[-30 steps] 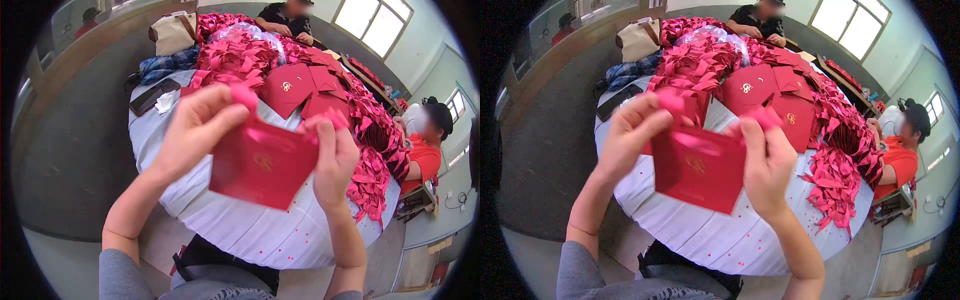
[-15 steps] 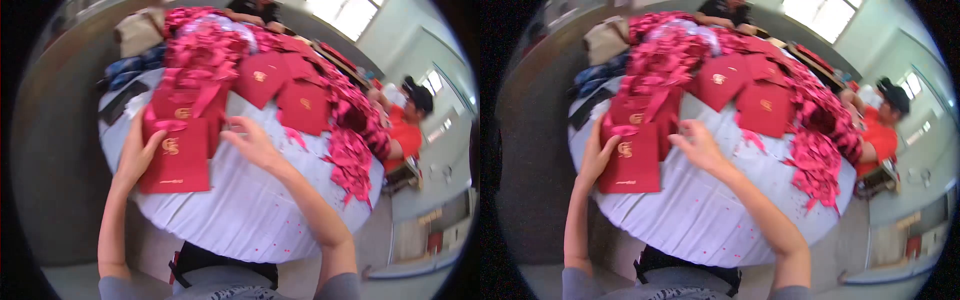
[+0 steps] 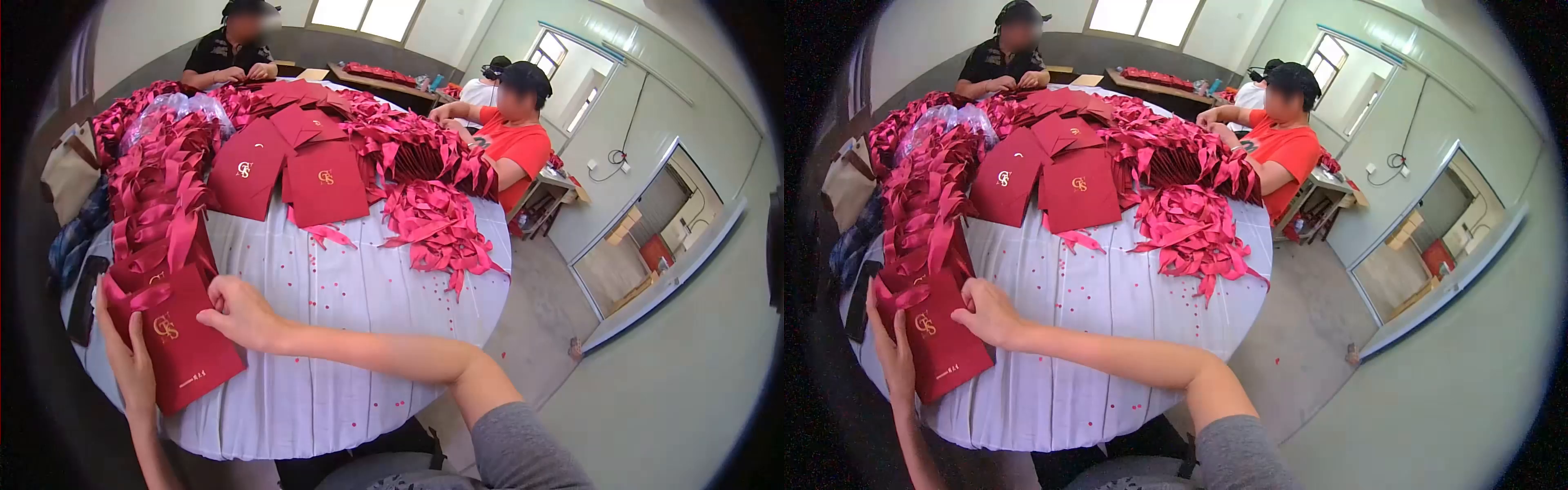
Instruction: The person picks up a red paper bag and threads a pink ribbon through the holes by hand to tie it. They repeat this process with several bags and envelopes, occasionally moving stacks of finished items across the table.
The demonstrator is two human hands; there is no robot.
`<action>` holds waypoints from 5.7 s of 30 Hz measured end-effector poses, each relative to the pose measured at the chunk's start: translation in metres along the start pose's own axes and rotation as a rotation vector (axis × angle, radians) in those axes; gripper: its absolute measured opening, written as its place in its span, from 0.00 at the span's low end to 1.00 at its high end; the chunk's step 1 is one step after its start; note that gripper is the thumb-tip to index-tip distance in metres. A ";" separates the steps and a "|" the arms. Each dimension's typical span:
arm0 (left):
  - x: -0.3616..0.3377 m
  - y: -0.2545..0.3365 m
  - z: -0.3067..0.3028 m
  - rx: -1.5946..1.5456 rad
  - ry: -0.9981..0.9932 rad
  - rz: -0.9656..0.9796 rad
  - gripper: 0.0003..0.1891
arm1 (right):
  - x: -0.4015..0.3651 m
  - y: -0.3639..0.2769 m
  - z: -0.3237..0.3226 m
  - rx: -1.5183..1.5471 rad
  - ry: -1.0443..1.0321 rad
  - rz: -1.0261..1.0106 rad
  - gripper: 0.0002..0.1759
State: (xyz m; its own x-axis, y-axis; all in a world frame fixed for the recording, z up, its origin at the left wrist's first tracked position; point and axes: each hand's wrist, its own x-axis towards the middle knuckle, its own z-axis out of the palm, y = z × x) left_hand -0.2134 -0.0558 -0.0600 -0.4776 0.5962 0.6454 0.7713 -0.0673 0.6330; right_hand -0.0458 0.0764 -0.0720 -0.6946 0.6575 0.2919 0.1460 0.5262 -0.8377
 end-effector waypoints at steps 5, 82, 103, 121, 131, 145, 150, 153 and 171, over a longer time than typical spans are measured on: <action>0.025 0.032 -0.001 0.112 0.094 0.204 0.32 | 0.023 -0.022 -0.014 0.091 0.316 -0.323 0.12; -0.073 0.030 -0.010 0.381 -0.112 0.199 0.25 | -0.115 0.121 -0.297 -1.039 0.420 -0.131 0.04; -0.075 0.027 -0.012 0.157 -0.001 0.169 0.23 | -0.192 0.076 -0.215 -0.775 0.313 0.172 0.20; -0.072 0.010 -0.012 -0.013 0.050 0.213 0.21 | -0.168 0.054 -0.191 -0.768 0.333 0.011 0.16; -0.073 0.022 -0.019 0.034 0.011 0.032 0.20 | -0.167 0.054 -0.188 -0.743 0.359 -0.094 0.14; -0.038 0.075 0.003 0.202 -0.003 0.248 0.17 | -0.170 0.028 -0.205 -0.332 0.135 0.141 0.16; 0.017 0.117 0.064 0.089 -0.205 0.365 0.18 | -0.174 0.027 -0.210 -0.278 0.154 0.129 0.13; 0.052 0.119 0.115 -0.043 -0.339 0.325 0.18 | -0.178 0.036 -0.210 0.046 0.203 0.248 0.17; 0.156 0.045 0.281 0.596 -0.546 -0.125 0.57 | -0.185 0.042 -0.199 -0.201 0.253 -0.043 0.12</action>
State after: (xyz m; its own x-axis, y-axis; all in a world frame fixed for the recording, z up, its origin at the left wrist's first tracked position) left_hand -0.1351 0.2586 -0.0509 -0.4210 0.8873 0.1883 0.8938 0.3704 0.2530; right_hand 0.2288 0.0842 -0.0689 -0.5094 0.7326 0.4515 0.2740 0.6354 -0.7219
